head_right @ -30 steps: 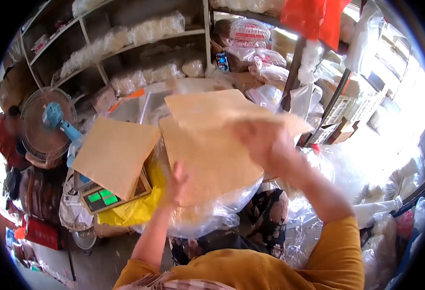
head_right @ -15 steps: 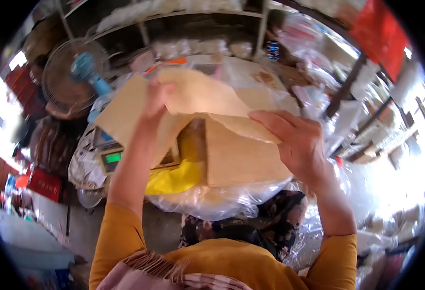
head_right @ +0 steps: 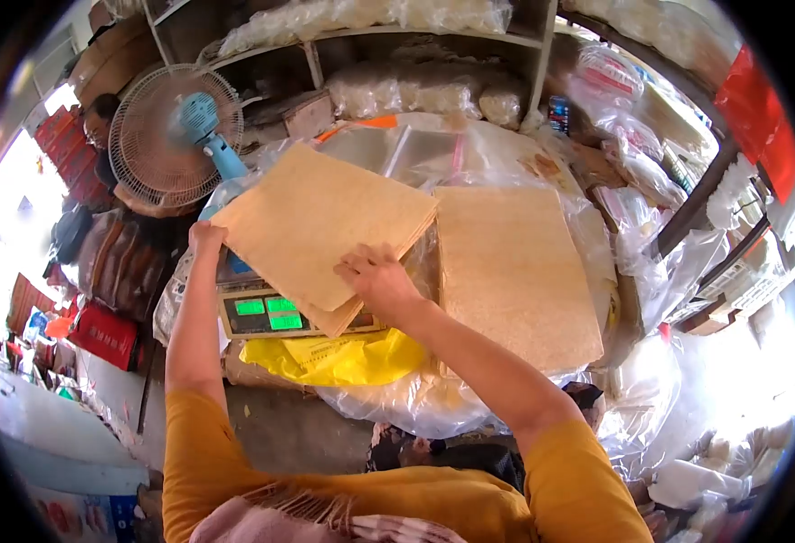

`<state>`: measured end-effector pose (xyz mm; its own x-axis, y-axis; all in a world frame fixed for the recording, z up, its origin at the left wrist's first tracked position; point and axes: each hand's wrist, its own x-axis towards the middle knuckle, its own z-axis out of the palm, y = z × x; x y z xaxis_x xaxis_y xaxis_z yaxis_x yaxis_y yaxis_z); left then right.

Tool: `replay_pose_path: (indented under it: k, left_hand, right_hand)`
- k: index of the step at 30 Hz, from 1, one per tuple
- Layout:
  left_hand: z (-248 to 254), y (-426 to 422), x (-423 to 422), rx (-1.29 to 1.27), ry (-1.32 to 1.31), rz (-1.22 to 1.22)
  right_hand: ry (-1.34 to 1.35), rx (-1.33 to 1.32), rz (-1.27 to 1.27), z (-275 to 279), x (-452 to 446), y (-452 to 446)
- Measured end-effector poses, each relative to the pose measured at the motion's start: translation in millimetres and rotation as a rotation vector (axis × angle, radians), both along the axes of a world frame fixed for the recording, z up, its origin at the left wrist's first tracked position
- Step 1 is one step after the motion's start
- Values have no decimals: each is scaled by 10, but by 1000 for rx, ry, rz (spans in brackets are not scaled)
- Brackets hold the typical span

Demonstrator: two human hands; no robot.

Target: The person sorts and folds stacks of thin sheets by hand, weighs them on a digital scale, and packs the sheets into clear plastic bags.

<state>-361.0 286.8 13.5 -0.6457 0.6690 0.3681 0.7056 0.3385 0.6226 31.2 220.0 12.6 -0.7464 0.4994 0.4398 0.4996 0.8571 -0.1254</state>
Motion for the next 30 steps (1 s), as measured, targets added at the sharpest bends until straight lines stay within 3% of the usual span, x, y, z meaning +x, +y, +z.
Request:
replay_pose_path:
  k: [1, 2, 3, 4, 6, 7, 8, 10, 13, 16, 19, 22, 25, 27, 30]
  left_hand:
    - [6, 34, -33, -35, 81, 23]
    - [-234, 194, -271, 15, 382, 44]
    - [-90, 145, -147, -108, 263, 54]
    - [-116, 200, -123, -146, 315, 109]
    - [-227, 386, -342, -333, 328, -51]
    - [-306, 397, -458, -503, 642, -265]
    - [-214, 294, -276, -349, 457, -195]
    - [-178, 294, -266, -453, 499, -181]
    - [-14, 209, -106, -572, 543, -161]
    - [158, 36, -71, -632, 306, -226]
    - [110, -172, -204, -592, -50, -412]
    - [341, -583, 245, -573, -414, -320]
    - [229, -981, 480, -513, -643, -483]
    - [146, -1340, 977, -274, -1255, -559]
    - [-111, -1666, 1742, -94, -1489, -586]
  right_hand:
    - [47, -40, 33, -5, -5, -11]
    - [95, -78, 58, -9, -29, -36]
    - [144, -112, 66, -6, -9, -58]
    - [288, -165, -4, 18, 43, -95]
    - [587, -254, -139, 99, 124, -218]
    - [691, -371, -381, 132, 158, -269]
    - [773, -645, -478, 183, 213, -235]
    - [807, -990, -517, 37, 257, -107]
    - [1261, -1916, -435, -54, 122, 4]
    - [1438, -1697, -472, -296, -46, 89]
    - [1198, -1189, -534, -286, 121, 161]
    - [1059, -917, -520, -122, 427, 186]
    - [964, -958, -544, 212, 903, 53]
    - [980, -975, -495, 375, 1270, -44]
    - [984, -1019, -487, 659, 1936, -255]
